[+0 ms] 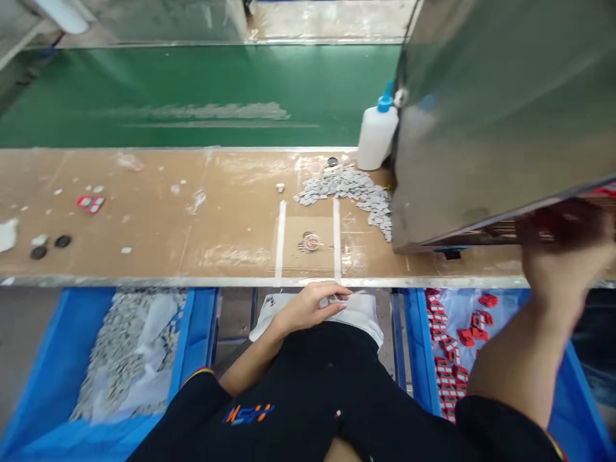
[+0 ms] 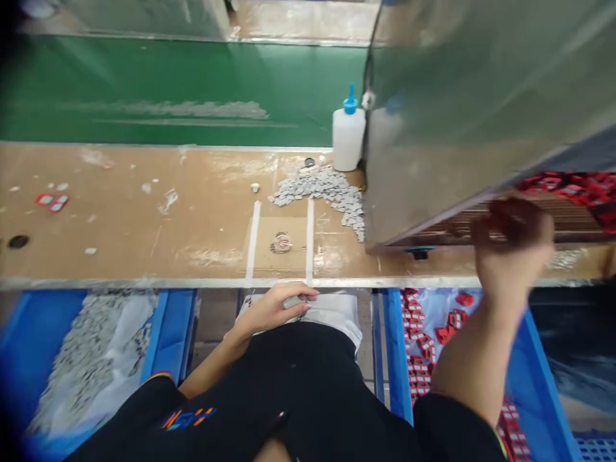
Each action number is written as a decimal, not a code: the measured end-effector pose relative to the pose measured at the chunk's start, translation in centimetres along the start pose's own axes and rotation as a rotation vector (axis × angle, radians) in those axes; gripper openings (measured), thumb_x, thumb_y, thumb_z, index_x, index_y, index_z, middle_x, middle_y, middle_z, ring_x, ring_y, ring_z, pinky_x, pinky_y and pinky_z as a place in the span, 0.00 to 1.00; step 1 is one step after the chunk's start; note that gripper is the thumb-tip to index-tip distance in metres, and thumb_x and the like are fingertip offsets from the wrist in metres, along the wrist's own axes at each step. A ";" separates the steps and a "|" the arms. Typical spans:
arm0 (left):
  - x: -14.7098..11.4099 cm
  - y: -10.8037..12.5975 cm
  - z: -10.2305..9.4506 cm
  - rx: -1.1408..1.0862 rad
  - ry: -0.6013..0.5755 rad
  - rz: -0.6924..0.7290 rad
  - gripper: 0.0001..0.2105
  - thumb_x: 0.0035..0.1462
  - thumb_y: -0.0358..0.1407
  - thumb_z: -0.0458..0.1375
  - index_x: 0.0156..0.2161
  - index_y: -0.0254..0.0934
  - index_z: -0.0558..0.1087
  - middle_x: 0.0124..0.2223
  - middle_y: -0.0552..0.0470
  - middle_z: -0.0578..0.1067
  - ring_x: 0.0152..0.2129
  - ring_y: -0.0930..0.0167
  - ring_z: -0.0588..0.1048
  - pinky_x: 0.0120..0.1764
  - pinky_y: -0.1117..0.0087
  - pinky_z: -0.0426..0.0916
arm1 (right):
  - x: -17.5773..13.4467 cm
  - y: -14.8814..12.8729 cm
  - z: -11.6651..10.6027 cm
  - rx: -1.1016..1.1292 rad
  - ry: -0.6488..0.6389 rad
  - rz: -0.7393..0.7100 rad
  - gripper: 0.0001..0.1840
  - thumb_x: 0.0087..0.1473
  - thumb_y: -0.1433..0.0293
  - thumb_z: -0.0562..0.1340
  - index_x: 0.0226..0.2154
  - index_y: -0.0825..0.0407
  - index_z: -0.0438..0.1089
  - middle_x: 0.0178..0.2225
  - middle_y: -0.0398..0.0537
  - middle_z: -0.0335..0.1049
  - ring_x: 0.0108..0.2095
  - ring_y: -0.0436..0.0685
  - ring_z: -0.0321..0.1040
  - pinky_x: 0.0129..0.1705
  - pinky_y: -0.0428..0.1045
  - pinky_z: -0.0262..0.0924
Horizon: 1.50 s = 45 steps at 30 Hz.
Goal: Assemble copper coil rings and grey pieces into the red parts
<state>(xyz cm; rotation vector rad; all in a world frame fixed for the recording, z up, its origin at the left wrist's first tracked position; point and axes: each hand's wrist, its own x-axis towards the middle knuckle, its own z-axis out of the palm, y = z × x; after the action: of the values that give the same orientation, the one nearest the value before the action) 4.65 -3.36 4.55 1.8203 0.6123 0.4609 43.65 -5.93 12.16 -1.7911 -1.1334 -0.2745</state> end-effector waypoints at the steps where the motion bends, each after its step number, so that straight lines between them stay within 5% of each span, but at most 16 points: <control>1: 0.0 -0.2 -0.1 -0.045 -0.008 -0.003 0.11 0.65 0.36 0.59 0.49 0.34 0.77 0.43 0.44 0.82 0.38 0.68 0.80 0.44 0.68 0.75 | -2.5 -1.2 -1.4 0.048 -0.041 0.043 0.20 0.45 0.61 0.75 0.42 0.45 0.78 0.43 0.61 0.79 0.42 0.66 0.79 0.39 0.63 0.70; 3: 0.3 -0.5 -0.2 -0.145 -0.022 -0.010 0.13 0.64 0.36 0.60 0.50 0.33 0.76 0.43 0.43 0.82 0.37 0.68 0.81 0.44 0.68 0.75 | -7.4 -4.1 -3.1 0.173 -0.221 0.111 0.31 0.46 0.59 0.75 0.53 0.38 0.73 0.49 0.60 0.77 0.46 0.68 0.77 0.43 0.65 0.72; 5: 0.6 -1.0 -0.2 -0.266 -0.044 -0.017 0.18 0.62 0.37 0.63 0.56 0.33 0.74 0.45 0.41 0.82 0.38 0.68 0.81 0.44 0.68 0.75 | -11.5 -7.3 -2.5 0.271 -0.586 0.095 0.30 0.54 0.60 0.70 0.58 0.36 0.67 0.53 0.57 0.75 0.49 0.68 0.76 0.45 0.65 0.74; 7: 0.9 -1.6 -0.3 -0.370 -0.036 -0.041 0.25 0.58 0.39 0.67 0.59 0.34 0.71 0.46 0.42 0.82 0.39 0.67 0.81 0.43 0.68 0.75 | -14.4 -10.4 0.2 0.327 -0.886 -0.055 0.26 0.60 0.63 0.65 0.60 0.38 0.64 0.54 0.55 0.73 0.51 0.66 0.75 0.47 0.63 0.75; 9: 1.1 -2.3 -0.6 -0.414 0.025 -0.088 0.25 0.55 0.42 0.69 0.55 0.33 0.74 0.43 0.44 0.82 0.38 0.66 0.81 0.42 0.68 0.75 | -16.0 -12.9 3.6 0.346 -0.984 -0.194 0.24 0.63 0.68 0.61 0.60 0.42 0.63 0.56 0.55 0.70 0.54 0.65 0.72 0.51 0.61 0.74; 12: 0.9 -3.7 -1.7 -0.452 0.171 -0.117 0.23 0.52 0.47 0.70 0.46 0.31 0.78 0.39 0.45 0.82 0.36 0.66 0.80 0.42 0.68 0.74 | -16.6 -14.8 7.8 0.347 -0.967 -0.263 0.22 0.65 0.73 0.57 0.59 0.44 0.62 0.56 0.56 0.67 0.55 0.63 0.71 0.52 0.59 0.72; 15: 0.3 -4.9 -3.2 -0.422 0.287 -0.056 0.27 0.50 0.51 0.70 0.48 0.32 0.78 0.43 0.42 0.81 0.38 0.65 0.80 0.41 0.67 0.75 | -16.2 -14.5 10.3 0.423 -0.981 -0.246 0.21 0.63 0.71 0.60 0.57 0.45 0.63 0.54 0.55 0.69 0.53 0.62 0.71 0.51 0.57 0.72; 20: -0.2 -5.7 -4.1 -0.122 0.381 0.011 0.24 0.53 0.52 0.67 0.45 0.33 0.79 0.42 0.43 0.81 0.37 0.66 0.79 0.40 0.68 0.74 | -15.3 -12.7 14.7 0.438 -0.829 -0.101 0.15 0.61 0.67 0.62 0.50 0.48 0.69 0.37 0.48 0.74 0.31 0.55 0.71 0.34 0.51 0.70; 24: -0.1 -5.7 -3.9 -0.045 0.409 0.048 0.22 0.56 0.52 0.65 0.42 0.32 0.78 0.39 0.44 0.81 0.33 0.68 0.79 0.39 0.69 0.74 | -15.0 -13.3 16.9 0.404 -0.731 -0.151 0.06 0.62 0.68 0.61 0.36 0.49 0.75 0.30 0.46 0.73 0.26 0.53 0.66 0.30 0.49 0.65; 32: -0.1 -5.8 -4.2 0.060 0.377 0.072 0.13 0.62 0.36 0.60 0.49 0.32 0.77 0.43 0.43 0.81 0.35 0.70 0.78 0.37 0.71 0.74 | -15.1 -14.0 17.4 0.528 -0.651 -0.049 0.11 0.63 0.61 0.62 0.34 0.48 0.75 0.35 0.49 0.78 0.35 0.57 0.75 0.35 0.52 0.70; 37: 0.0 -5.7 -3.8 0.111 0.371 0.021 0.11 0.61 0.35 0.62 0.47 0.33 0.78 0.42 0.45 0.82 0.34 0.71 0.79 0.36 0.72 0.74 | -15.6 -13.7 14.9 0.611 -0.611 0.155 0.10 0.62 0.60 0.64 0.37 0.48 0.76 0.37 0.49 0.81 0.36 0.58 0.79 0.40 0.54 0.73; 45: 0.3 -5.5 -3.5 0.127 0.370 0.008 0.11 0.58 0.30 0.63 0.46 0.31 0.77 0.40 0.46 0.81 0.31 0.73 0.78 0.33 0.76 0.73 | -16.6 -13.5 12.3 0.551 -0.695 0.132 0.08 0.62 0.62 0.64 0.37 0.48 0.76 0.36 0.48 0.82 0.37 0.59 0.80 0.42 0.54 0.75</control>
<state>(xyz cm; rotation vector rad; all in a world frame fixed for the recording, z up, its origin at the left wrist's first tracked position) 1.79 0.87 0.42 1.8714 0.9041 0.7895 20.47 -4.13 3.83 -1.4662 -1.3749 0.7313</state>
